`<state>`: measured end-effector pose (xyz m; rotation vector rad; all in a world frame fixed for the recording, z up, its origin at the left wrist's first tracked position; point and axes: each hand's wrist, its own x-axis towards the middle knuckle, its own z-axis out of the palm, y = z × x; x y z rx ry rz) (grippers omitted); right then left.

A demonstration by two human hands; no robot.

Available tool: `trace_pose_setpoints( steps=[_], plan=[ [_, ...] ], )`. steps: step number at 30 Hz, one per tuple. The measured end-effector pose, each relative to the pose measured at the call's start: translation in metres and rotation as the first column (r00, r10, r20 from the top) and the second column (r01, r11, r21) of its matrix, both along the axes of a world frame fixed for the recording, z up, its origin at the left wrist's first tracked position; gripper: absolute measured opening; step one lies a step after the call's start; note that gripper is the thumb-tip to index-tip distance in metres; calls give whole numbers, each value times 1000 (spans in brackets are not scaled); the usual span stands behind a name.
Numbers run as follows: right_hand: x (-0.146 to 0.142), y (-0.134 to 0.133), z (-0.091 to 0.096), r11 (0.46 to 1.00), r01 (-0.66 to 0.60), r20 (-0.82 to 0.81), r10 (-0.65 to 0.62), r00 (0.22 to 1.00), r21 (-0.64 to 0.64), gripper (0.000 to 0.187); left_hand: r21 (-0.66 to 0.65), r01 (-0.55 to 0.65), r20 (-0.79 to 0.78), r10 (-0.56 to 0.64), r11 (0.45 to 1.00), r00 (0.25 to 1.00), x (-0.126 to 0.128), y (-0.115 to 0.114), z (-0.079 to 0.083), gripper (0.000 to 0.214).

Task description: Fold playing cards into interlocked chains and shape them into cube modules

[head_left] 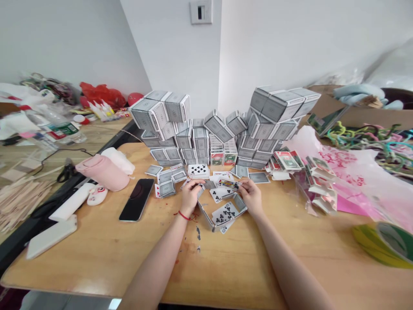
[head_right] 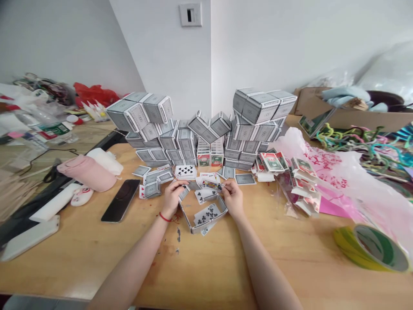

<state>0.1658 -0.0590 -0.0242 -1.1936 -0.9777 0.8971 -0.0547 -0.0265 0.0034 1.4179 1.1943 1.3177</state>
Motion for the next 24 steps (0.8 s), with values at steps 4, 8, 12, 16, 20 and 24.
trace_pose_setpoints(
  steps=[4, 8, 12, 16, 20, 24],
  plan=[
    [0, -1, 2, 999, 48, -56, -47, 997, 19, 24, -4, -16, 2, 16, 1000, 1000, 1, -1, 2, 19],
    [-1, -2, 4, 1000, 27, -75, -27, 997, 1, 25, -1, -12, -5, 12, 1000, 1000, 0, -1, 1, 18],
    [-4, -2, 4, 1000, 0, -38, -1, 999, -14, 23, -6, -16, 3, 16, 1000, 1000, 0, 0, 0, 18],
    [-4, -1, 1, 1000, 14, -19, -14, 1000, -18, 22, -9, -27, -3, 27, 1000, 1000, -1, 1, -2, 18],
    [-2, 0, -3, 999, 46, 5, -46, 999, -5, 21, -2, -22, -15, 22, 1000, 1000, -1, 1, -3, 20],
    [-3, 0, -5, 999, 50, 54, -49, 997, -9, 18, -2, -18, -6, 18, 1000, 1000, -1, 1, -3, 19]
  ],
)
